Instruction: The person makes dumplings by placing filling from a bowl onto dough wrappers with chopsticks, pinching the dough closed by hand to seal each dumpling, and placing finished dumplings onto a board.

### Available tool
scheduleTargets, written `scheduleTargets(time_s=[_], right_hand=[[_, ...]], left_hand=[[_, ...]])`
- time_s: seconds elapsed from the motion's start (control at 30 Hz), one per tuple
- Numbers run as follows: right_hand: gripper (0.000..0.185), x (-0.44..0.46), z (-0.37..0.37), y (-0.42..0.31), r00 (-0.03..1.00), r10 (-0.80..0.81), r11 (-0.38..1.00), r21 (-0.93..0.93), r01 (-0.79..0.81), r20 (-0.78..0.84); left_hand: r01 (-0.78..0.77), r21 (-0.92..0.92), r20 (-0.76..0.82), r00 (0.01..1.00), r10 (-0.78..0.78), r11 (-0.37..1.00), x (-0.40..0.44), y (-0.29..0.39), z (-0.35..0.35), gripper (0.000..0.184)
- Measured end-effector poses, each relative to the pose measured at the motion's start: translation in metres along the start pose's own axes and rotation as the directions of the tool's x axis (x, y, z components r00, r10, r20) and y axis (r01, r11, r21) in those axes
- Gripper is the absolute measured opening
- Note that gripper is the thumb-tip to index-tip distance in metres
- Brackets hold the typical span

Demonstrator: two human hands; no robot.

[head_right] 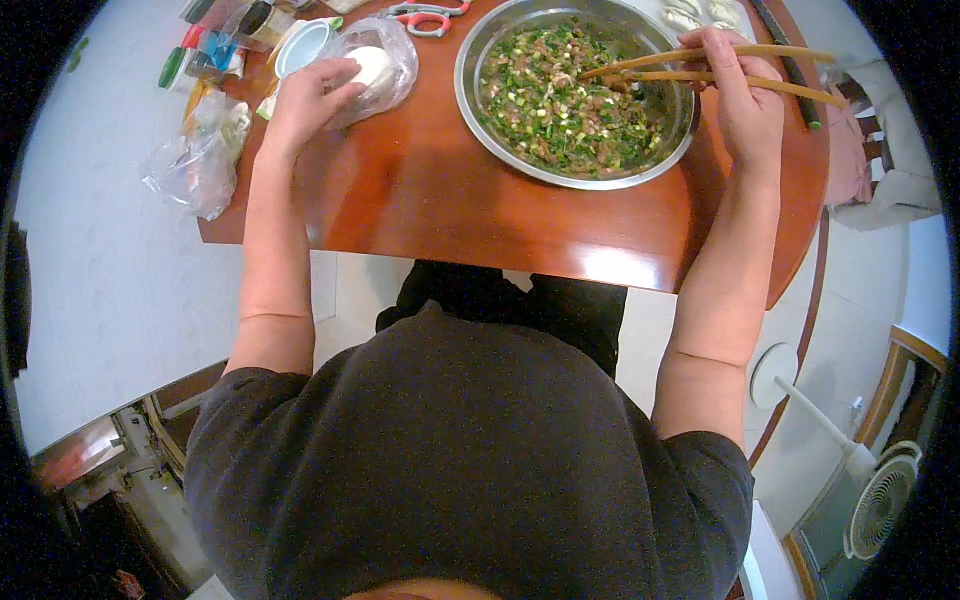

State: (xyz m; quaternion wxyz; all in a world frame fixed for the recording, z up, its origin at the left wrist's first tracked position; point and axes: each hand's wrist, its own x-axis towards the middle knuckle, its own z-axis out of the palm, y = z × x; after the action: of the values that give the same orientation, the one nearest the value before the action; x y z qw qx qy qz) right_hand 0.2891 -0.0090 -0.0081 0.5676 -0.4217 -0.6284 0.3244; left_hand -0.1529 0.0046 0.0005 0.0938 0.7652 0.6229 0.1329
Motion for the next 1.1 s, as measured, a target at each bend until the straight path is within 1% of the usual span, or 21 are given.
scheduleTargets(time_s=[0.07, 0.1, 0.13, 0.17, 0.23, 0.3, 0.33, 0.37, 0.4, 0.43, 0.47, 0.57, 0.63, 0.73, 0.77, 0.83, 0.87, 0.93, 0.97, 1.03, 1.1], right_hand=[[0.031, -0.001, 0.0, -0.003, 1.0, 0.0, 1.0, 0.016, 0.001, -0.031], [0.03, -0.001, -0.002, -0.003, 0.999, 0.0, 0.999, 0.032, 0.001, -0.044], [0.03, -0.001, -0.007, -0.001, 0.998, 0.0, 0.999, 0.046, 0.003, -0.059], [0.029, 0.0, -0.015, 0.006, 0.994, 0.024, 0.999, 0.024, -0.022, -0.108], [0.028, 0.003, -0.019, 0.012, 0.996, -0.03, 0.995, 0.095, 0.038, -0.088], [0.026, 0.002, -0.019, 0.013, 0.993, -0.029, 0.995, 0.089, 0.039, -0.111], [0.024, 0.001, -0.01, 0.002, 0.987, -0.005, 0.994, 0.104, 0.022, -0.161], [0.023, 0.001, -0.003, -0.008, 0.978, 0.02, 0.992, 0.123, 0.006, -0.21], [0.023, 0.001, -0.001, -0.009, 0.972, 0.011, 0.993, 0.119, 0.018, -0.236], [0.023, 0.001, -0.001, -0.011, 0.972, -0.008, 0.993, 0.11, 0.035, -0.233], [0.022, 0.001, -0.002, -0.012, 0.972, -0.021, 0.995, 0.094, 0.045, -0.236], [0.018, 0.0, -0.007, -0.013, 0.969, -0.043, 0.998, 0.034, 0.053, -0.244], [0.016, -0.001, -0.007, -0.021, 0.957, -0.078, 0.997, -0.049, 0.067, -0.278], [0.013, 0.0, -0.014, -0.025, 0.95, -0.06, 0.997, 0.033, 0.074, -0.305], [0.012, 0.0, -0.018, -0.023, 0.956, -0.109, 0.994, -0.014, 0.109, -0.272], [0.011, 0.001, -0.024, -0.018, 0.96, -0.199, 0.978, -0.101, 0.181, -0.199], [0.011, -0.001, -0.025, -0.019, 0.973, -0.129, 0.988, -0.106, 0.111, -0.189], [0.01, -0.006, -0.016, -0.035, 0.985, 0.015, 0.993, -0.116, -0.035, -0.17], [0.01, -0.006, -0.015, -0.035, 0.989, 0.011, 0.994, -0.104, -0.027, -0.146], [0.011, -0.006, -0.016, -0.034, 0.995, 0.003, 0.997, -0.08, -0.011, -0.099], [0.012, -0.005, -0.015, -0.029, 0.995, 0.019, 0.999, -0.031, -0.022, -0.097]], left_hand=[[-0.037, -0.002, -0.008, 0.999, 0.037, 0.999, 0.003, -0.006, 0.001, 0.033], [-0.085, 0.072, -0.005, 0.996, 0.086, 0.994, 0.005, -0.002, -0.001, 0.033], [-0.115, 0.082, -0.031, 0.993, 0.118, 0.99, 0.007, -0.005, 0.004, 0.033], [-0.143, 0.097, -0.058, 0.987, 0.149, 0.985, 0.009, -0.01, 0.006, 0.033], [-0.166, 0.117, -0.046, 0.984, 0.172, 0.979, 0.01, -0.009, 0.007, 0.035], [-0.182, 0.115, -0.029, 0.982, 0.186, 0.977, 0.011, -0.007, 0.005, 0.037], [-0.178, 0.087, -0.025, 0.983, 0.181, 0.98, 0.012, -0.01, 0.006, 0.039], [-0.156, 0.079, -0.003, 0.988, 0.157, 0.985, 0.013, -0.01, 0.007, 0.039], [-0.133, 0.073, 0.018, 0.991, 0.132, 0.988, 0.013, -0.007, 0.004, 0.039], [-0.108, 0.069, 0.039, 0.994, 0.105, 0.992, 0.013, -0.005, 0.001, 0.039], [-0.104, 0.067, 0.086, 0.991, 0.098, 0.992, 0.018, -0.006, 0.002, 0.041], [-0.123, -0.018, 0.091, 0.988, 0.124, 0.992, 0.019, -0.009, -0.002, 0.039], [-0.134, 0.011, 0.115, 0.985, 0.132, 0.991, 0.02, -0.006, -0.006, 0.036], [-0.172, 0.018, 0.113, 0.979, 0.169, 0.985, 0.02, -0.013, -0.008, 0.032], [-0.192, 0.017, 0.109, 0.976, 0.189, 0.981, 0.019, -0.015, -0.008, 0.031], [-0.141, -0.023, 0.104, 0.984, 0.143, 0.99, 0.018, -0.011, -0.006, 0.029], [-0.114, -0.043, 0.103, 0.988, 0.118, 0.992, 0.016, -0.009, -0.006, 0.028], [-0.128, -0.038, 0.048, 0.99, 0.13, 0.991, 0.011, -0.006, -0.005, 0.027], [-0.135, -0.035, 0.02, 0.991, 0.136, 0.99, 0.009, -0.006, -0.004, 0.026], [-0.069, -0.155, -0.051, 0.997, 0.061, 0.985, 0.005, -0.008, -0.002, 0.024], [-0.023, -0.287, -0.128, 0.992, -0.014, 0.958, 0.006, -0.017, 0.002, 0.022]])
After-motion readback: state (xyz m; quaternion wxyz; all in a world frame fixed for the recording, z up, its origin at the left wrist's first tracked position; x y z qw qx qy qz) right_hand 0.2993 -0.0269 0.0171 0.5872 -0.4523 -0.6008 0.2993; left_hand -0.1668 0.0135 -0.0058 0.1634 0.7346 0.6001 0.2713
